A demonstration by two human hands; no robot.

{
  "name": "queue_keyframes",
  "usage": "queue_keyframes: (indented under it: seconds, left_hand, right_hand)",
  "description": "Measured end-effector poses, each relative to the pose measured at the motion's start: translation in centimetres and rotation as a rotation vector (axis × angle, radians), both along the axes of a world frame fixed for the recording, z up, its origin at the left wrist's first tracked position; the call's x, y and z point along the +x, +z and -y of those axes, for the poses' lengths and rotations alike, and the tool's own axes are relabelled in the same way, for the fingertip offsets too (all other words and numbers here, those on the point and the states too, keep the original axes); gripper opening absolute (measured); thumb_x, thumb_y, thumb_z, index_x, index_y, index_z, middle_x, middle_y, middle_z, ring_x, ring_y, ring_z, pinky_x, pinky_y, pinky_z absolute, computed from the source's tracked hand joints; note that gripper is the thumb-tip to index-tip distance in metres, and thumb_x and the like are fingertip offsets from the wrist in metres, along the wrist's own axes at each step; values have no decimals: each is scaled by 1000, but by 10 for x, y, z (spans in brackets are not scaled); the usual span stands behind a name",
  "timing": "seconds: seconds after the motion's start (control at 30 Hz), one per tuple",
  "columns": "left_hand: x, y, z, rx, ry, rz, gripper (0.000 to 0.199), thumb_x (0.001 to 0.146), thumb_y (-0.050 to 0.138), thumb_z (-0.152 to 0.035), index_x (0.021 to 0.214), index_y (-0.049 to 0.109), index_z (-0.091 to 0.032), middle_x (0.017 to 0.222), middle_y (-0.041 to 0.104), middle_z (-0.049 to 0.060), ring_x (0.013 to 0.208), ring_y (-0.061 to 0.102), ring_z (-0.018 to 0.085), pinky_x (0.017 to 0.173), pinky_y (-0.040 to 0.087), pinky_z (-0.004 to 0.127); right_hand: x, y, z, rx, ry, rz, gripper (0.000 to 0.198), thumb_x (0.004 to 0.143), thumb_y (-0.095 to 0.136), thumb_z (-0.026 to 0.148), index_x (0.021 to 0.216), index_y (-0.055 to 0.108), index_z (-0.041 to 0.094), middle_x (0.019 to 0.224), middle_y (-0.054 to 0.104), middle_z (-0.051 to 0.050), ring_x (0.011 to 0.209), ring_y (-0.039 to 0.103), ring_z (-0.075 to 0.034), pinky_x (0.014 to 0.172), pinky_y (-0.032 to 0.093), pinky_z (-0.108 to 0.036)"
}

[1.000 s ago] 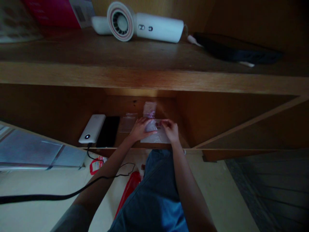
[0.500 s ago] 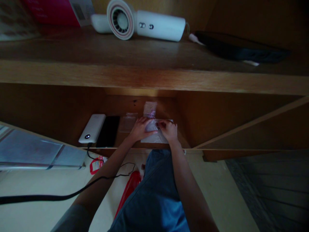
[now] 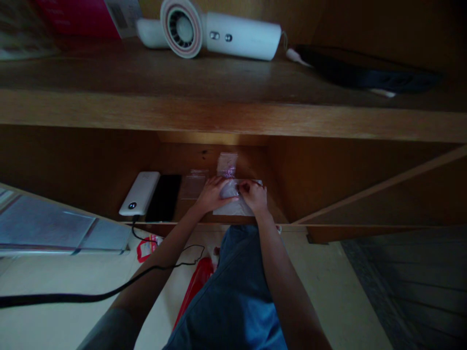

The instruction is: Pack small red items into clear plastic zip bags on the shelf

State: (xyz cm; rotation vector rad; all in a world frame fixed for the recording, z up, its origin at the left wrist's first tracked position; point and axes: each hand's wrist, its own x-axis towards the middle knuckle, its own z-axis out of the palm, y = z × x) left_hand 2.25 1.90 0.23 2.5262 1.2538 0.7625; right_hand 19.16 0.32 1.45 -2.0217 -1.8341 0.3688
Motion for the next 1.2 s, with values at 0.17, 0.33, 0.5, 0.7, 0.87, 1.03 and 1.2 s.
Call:
queue_keyframes:
  seconds: [0.17, 0.33, 0.5, 0.7, 0.87, 1.03, 1.2]
  left_hand:
    - [0, 0, 0, -3, 7, 2, 59, 70, 60, -58, 118, 51, -24, 111, 58, 7, 106, 51, 25, 93, 38, 42]
    - [0, -3, -1, 14, 4, 5, 59, 71, 59, -57, 118, 51, -22, 113, 58, 7, 106, 51, 25, 93, 38, 42]
    - [0, -2, 0, 15, 3, 10, 60, 71, 59, -57, 119, 50, -23, 113, 58, 7, 105, 51, 26, 92, 39, 42]
    - [-1, 1, 1, 18, 0, 3, 61, 71, 56, -61, 118, 50, -23, 112, 58, 7, 105, 51, 25, 93, 38, 41]
    - [-1, 0, 0, 32, -15, -2, 59, 72, 56, -59, 117, 51, -21, 109, 58, 8, 103, 52, 25, 90, 40, 41]
    - [0, 0, 0, 50, -23, 3, 60, 72, 55, -61, 115, 52, -20, 106, 59, 8, 100, 53, 25, 89, 40, 40]
    - [0, -2, 0, 52, -14, -7, 61, 72, 55, -62, 116, 51, -20, 108, 58, 8, 101, 53, 25, 90, 40, 40]
  right_hand:
    - [3, -3, 0, 53, -14, -116, 17, 80, 50, 26, 84, 66, 24, 82, 69, -1, 80, 61, -17, 79, 37, -31]
    - [8, -11, -1, 137, -29, -590, 15, 75, 51, 26, 80, 63, 19, 76, 67, -2, 72, 60, -15, 68, 43, -26]
    - [6, -9, 3, 182, -43, -1046, 19, 70, 55, 35, 76, 61, 17, 77, 66, -2, 72, 59, -15, 66, 44, -26]
    - [2, -6, 6, 77, -28, -1128, 20, 69, 55, 36, 75, 61, 18, 72, 63, -1, 63, 54, -13, 59, 41, -25]
    - [0, -12, 5, 85, 75, -1058, 17, 67, 57, 35, 73, 61, 19, 73, 63, 0, 70, 57, -15, 68, 43, -27]
    - [-2, -18, 2, 140, 156, -928, 17, 69, 58, 34, 74, 63, 19, 71, 63, 0, 67, 56, -15, 67, 43, -27]
    - [7, -18, 3, 175, 75, -766, 17, 74, 54, 32, 78, 64, 19, 75, 66, -2, 69, 59, -15, 67, 45, -26]
